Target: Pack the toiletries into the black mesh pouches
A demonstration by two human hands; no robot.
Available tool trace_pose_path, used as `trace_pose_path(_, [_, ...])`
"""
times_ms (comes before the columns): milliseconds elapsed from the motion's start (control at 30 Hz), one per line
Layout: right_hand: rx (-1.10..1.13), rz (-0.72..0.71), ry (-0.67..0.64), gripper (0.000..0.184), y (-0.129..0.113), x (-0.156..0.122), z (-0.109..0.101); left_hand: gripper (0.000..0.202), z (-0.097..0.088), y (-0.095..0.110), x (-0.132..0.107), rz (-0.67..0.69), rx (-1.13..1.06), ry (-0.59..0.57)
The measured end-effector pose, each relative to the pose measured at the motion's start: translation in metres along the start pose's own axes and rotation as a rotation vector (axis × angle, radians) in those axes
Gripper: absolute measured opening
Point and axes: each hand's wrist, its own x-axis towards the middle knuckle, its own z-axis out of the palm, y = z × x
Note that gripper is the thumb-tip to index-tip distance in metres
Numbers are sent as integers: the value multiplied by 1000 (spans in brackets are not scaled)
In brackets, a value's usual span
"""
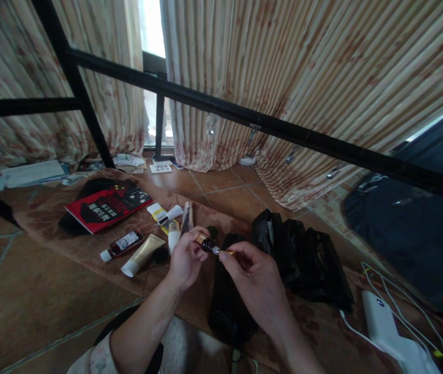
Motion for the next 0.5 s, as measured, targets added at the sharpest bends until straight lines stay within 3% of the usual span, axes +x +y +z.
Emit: trace_pose_path(500, [61, 64, 63, 31, 5, 4, -7, 21, -1, -2, 0, 27, 59, 39])
